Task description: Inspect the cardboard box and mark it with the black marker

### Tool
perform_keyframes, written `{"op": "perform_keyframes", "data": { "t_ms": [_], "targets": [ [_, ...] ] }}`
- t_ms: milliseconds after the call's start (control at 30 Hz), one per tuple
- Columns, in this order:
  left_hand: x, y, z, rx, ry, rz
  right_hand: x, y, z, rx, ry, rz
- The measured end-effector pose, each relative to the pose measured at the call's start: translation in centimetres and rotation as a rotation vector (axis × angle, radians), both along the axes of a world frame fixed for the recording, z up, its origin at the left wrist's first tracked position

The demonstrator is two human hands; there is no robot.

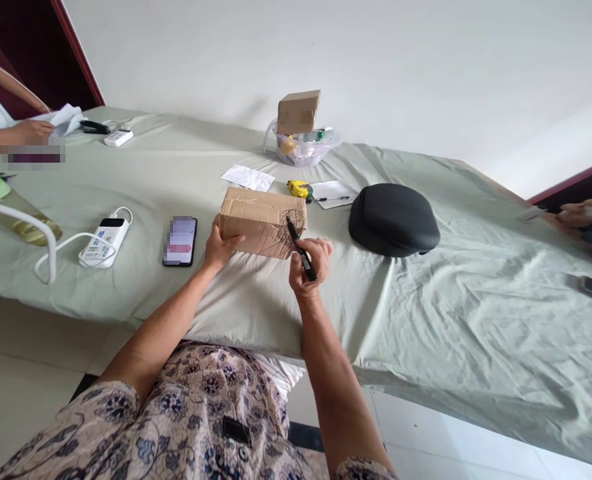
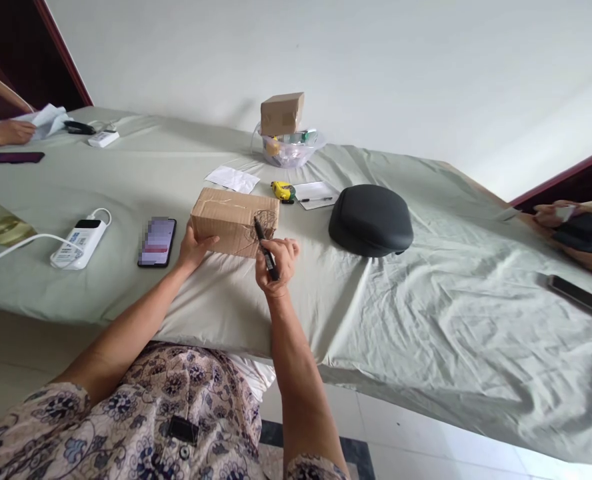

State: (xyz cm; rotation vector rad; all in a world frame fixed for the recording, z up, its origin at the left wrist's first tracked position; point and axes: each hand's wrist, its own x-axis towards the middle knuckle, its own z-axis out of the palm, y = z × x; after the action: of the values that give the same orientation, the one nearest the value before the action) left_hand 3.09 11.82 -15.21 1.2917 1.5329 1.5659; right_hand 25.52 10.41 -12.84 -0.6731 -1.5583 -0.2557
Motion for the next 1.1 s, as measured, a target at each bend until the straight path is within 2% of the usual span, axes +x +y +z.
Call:
{"op": "perform_keyframes", "data": {
  "t_ms": [167, 433, 667, 767, 900, 1100],
  "targets": [
    [-0.1, 0.1, -0.1, -0.010, 0.017, 0.028, -0.2, 0.0, 0.6, 0.053, -0.069, -0.010],
    [-0.3, 1.0, -1.5, 0.044, -0.019, 0.012, -0.3, 0.4, 0.3, 0.018, -0.105, -0.014],
    [-0.4, 0.7, -1.0, 0.017, 0.043, 0.036, -0.3, 0.5, -0.1, -0.019, -0.118, -0.013],
    [-0.5, 0.5, -0.8, -0.014, 0.069, 0.041, -0.1, 0.8, -0.6, -0.090, -0.127, -0.082],
    [-0.6, 0.4, -0.9, 0.024, 0.065, 0.013, 0.1, 1.3, -1.1, -0.140, -0.087, -0.166],
    [-0.5, 0.4, -0.9, 0.046, 0.075, 0.006, -0.1, 1.1, -0.9, -0.089, -0.037, -0.022]
  ]
}}
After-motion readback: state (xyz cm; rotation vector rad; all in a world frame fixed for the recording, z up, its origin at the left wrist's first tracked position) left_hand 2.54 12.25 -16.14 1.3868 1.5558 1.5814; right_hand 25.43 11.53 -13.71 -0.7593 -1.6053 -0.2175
